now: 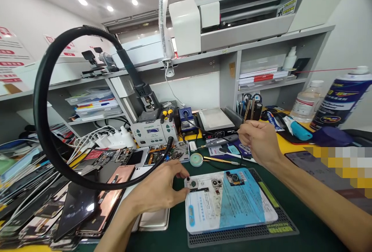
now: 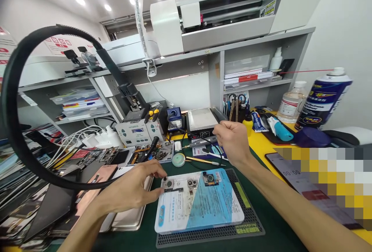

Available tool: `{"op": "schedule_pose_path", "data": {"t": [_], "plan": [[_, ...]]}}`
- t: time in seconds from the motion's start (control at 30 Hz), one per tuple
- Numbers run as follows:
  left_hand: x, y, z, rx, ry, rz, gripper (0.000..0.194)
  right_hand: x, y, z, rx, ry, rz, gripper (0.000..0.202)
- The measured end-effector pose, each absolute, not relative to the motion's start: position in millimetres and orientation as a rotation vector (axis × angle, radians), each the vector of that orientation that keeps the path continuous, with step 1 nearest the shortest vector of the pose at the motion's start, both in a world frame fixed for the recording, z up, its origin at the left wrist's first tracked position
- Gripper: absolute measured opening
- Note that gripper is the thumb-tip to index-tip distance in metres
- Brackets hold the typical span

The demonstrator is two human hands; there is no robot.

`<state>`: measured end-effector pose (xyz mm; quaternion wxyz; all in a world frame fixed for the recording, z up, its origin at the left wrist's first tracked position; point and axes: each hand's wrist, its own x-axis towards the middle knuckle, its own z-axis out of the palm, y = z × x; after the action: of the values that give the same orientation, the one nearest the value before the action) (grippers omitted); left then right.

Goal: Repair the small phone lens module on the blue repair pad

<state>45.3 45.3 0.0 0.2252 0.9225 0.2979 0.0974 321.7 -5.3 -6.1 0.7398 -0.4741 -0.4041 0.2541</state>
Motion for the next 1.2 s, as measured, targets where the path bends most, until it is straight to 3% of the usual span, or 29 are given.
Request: {"op": "schedule_pose_path", "data": {"t": [0.5,0.77,0.97,1.1,1.2], "plan": [[47,47,-3,2.380,0.803,0.362,0.014,319,-7,-12,-1.102,-0.982,0.481,0.043],[49,48,-4,1.748,0.638,0.546,0.025,317,-12,-9,-1.070,-1.210,0.722,0.041],[60,50,-11,1.241,0.629,0.536,0.035,295,-26,-2,-1.073,-1.463,0.922,0.017],[60,48,-9,1.118,0.669,0.480,0.031,278,-34,-4,-1.143,-1.565,0.935,0.038],[59,46,-8,1.100,0.713,0.444,0.027,273,-36,-5,-1.223,-1.585,0.899,0.040]]}}
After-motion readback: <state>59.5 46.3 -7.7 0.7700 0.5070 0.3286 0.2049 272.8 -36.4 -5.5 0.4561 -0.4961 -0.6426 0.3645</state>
